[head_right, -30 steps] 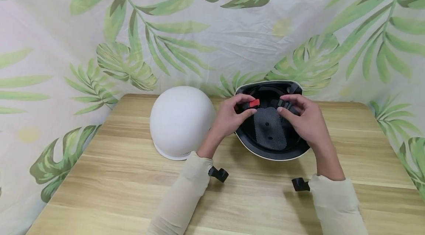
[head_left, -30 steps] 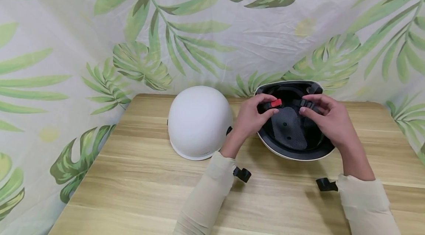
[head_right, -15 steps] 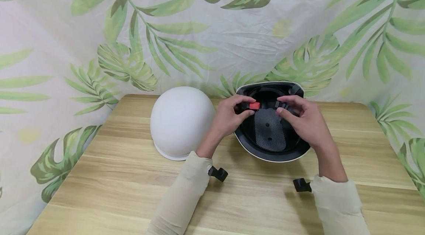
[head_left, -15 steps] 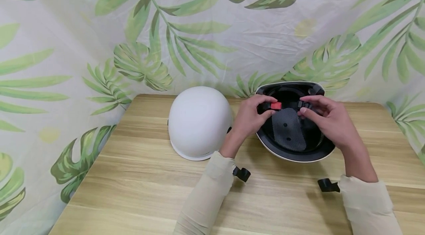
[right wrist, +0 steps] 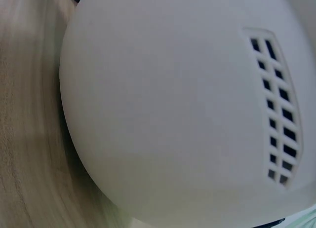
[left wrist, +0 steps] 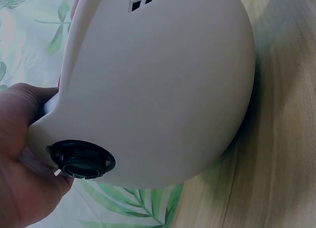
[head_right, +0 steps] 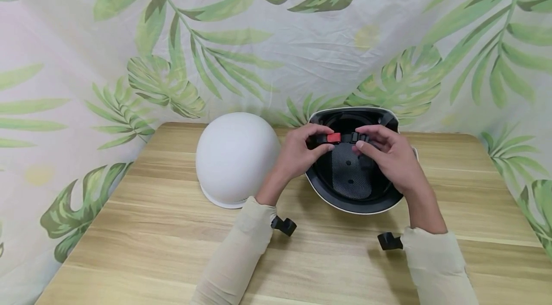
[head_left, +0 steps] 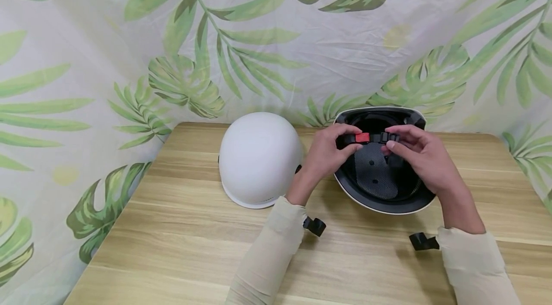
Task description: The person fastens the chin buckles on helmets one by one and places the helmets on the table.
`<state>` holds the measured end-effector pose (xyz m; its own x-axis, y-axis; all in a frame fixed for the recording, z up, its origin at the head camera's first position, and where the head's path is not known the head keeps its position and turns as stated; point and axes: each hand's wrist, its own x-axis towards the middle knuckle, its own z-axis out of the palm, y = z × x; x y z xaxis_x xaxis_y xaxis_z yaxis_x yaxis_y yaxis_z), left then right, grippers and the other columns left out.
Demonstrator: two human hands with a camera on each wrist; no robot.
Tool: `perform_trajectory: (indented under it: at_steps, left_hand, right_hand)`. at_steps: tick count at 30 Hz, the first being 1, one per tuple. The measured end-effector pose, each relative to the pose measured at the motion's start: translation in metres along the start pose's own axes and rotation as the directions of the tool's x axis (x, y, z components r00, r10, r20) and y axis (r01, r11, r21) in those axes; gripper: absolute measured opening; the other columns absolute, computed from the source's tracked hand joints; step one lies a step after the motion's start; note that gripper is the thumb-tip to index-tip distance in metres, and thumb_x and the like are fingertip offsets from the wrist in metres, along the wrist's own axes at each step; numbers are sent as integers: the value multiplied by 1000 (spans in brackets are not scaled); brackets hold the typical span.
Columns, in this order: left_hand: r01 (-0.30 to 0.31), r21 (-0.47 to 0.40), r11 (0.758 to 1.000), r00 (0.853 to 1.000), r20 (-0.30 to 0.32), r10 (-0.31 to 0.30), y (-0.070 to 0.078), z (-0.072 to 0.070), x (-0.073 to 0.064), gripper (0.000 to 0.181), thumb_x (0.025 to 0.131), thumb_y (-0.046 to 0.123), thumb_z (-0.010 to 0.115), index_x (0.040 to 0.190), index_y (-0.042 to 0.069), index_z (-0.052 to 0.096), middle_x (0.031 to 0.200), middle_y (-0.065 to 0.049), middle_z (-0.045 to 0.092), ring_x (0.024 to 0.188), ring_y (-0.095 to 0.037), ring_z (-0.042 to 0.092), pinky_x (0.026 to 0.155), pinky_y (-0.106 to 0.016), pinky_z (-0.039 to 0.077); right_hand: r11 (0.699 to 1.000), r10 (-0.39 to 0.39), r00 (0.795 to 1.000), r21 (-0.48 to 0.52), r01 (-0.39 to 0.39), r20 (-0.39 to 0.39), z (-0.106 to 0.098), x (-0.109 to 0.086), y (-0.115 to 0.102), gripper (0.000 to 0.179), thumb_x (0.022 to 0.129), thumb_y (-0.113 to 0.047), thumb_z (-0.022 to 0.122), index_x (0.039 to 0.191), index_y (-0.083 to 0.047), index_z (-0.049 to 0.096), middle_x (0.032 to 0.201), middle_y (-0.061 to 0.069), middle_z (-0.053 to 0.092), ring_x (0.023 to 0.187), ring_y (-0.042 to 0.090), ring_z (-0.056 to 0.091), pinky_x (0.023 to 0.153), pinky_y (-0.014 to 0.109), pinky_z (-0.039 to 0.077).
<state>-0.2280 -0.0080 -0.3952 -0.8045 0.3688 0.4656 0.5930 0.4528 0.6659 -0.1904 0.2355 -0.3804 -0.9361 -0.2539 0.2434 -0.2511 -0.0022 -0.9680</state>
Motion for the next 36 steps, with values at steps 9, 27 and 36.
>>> perform_trajectory:
  at_steps: [9,27,36]
  left_hand:
    - [-39,-33,999,999,15,40,0,0,-2,30,92,16,85,121,9,78,117,-4,77,111,-16,69,101,-19,50]
    - [-42,-60,997,999,23,43,0,0,-3,30,92,15,85,121,9,77,118,-3,76,112,-14,68,102,-19,49]
    - [-57,-70,996,998,-2,57,1,2,-3,28,92,13,85,118,6,78,114,-6,77,109,-17,70,99,-19,50]
  right_hand:
    - [1000,15,1000,26,-15,9,2,0,3,30,104,-2,65,133,3,66,106,1,76,94,10,77,88,17,58]
    - [908,-12,998,-419,-16,-64,2,1,5,38,99,-11,76,135,0,68,111,-13,72,97,-6,71,79,11,54]
    - [904,-68,994,-428,25,-86,7,3,7,33,98,-8,77,130,0,72,101,-11,74,86,-1,71,71,12,53]
